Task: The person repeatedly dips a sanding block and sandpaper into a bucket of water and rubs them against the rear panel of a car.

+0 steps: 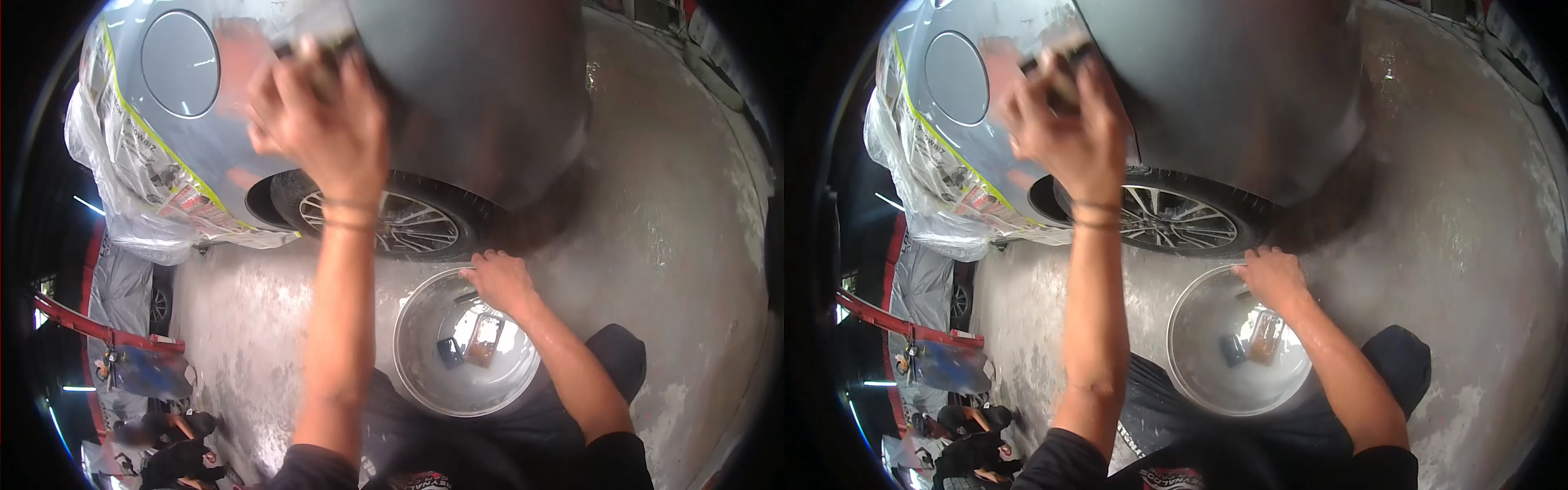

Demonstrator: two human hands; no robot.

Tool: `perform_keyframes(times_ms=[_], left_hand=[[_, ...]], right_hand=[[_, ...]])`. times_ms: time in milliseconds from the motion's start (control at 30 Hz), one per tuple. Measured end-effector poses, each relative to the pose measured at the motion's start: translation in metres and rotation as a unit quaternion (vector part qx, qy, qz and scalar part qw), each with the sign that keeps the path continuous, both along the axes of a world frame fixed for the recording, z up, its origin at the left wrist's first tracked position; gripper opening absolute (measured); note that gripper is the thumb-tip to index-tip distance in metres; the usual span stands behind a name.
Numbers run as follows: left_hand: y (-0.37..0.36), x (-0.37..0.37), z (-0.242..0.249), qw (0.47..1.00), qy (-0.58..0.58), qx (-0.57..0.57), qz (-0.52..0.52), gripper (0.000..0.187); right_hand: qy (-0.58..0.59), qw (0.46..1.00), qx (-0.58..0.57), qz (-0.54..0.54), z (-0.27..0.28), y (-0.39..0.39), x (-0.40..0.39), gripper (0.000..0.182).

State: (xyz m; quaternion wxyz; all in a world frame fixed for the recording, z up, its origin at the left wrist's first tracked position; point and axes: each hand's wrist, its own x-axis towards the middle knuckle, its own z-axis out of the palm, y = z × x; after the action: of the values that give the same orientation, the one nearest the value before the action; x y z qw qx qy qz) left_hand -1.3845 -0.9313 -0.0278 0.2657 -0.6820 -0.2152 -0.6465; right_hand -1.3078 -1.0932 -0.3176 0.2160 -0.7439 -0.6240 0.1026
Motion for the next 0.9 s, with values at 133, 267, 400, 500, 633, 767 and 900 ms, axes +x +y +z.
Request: perform_keyframes(times_ms=[133,267,400,500,633,767,900], left_hand=[[-0.012,-0.029,-0.064,0.999,0.032,-0.04,0.012,0.04],[0.002,-0.006,0.005,0.999,0.04,-0.027,-0.017,0.043],[0.011,-0.028,0.01,0.992,0.12,0.043,0.012,0.04],[0.03,-0.082,0.001,0.973,0.215,0.076,0.024,0.042],[0.033,-0.071,0.044,0.952,0.278,0.125,-0.02,0.043],[0.037,-0.068,0.054,0.942,0.299,0.145,-0.033,0.045],[0.048,-0.117,0.046,0.924,0.36,0.13,-0.015,0.045]], right_hand=[[0.003,1.0,0.026,0.0,-0.004,0.001,-0.002,0.043],[-0.006,0.999,-0.034,0.004,0.003,0.002,-0.003,0.049],[0.0,1.0,-0.015,-0.005,0.006,0.0,-0.002,0.046],[0.008,1.0,0.025,-0.009,0.003,0.002,-0.003,0.042],[0.01,0.999,0.032,-0.004,0.003,0.004,-0.005,0.04],[0.006,1.0,0.029,-0.01,0.005,0.001,-0.007,0.039],[0.016,0.999,-0.035,-0.016,0.017,0.003,-0.005,0.045]])
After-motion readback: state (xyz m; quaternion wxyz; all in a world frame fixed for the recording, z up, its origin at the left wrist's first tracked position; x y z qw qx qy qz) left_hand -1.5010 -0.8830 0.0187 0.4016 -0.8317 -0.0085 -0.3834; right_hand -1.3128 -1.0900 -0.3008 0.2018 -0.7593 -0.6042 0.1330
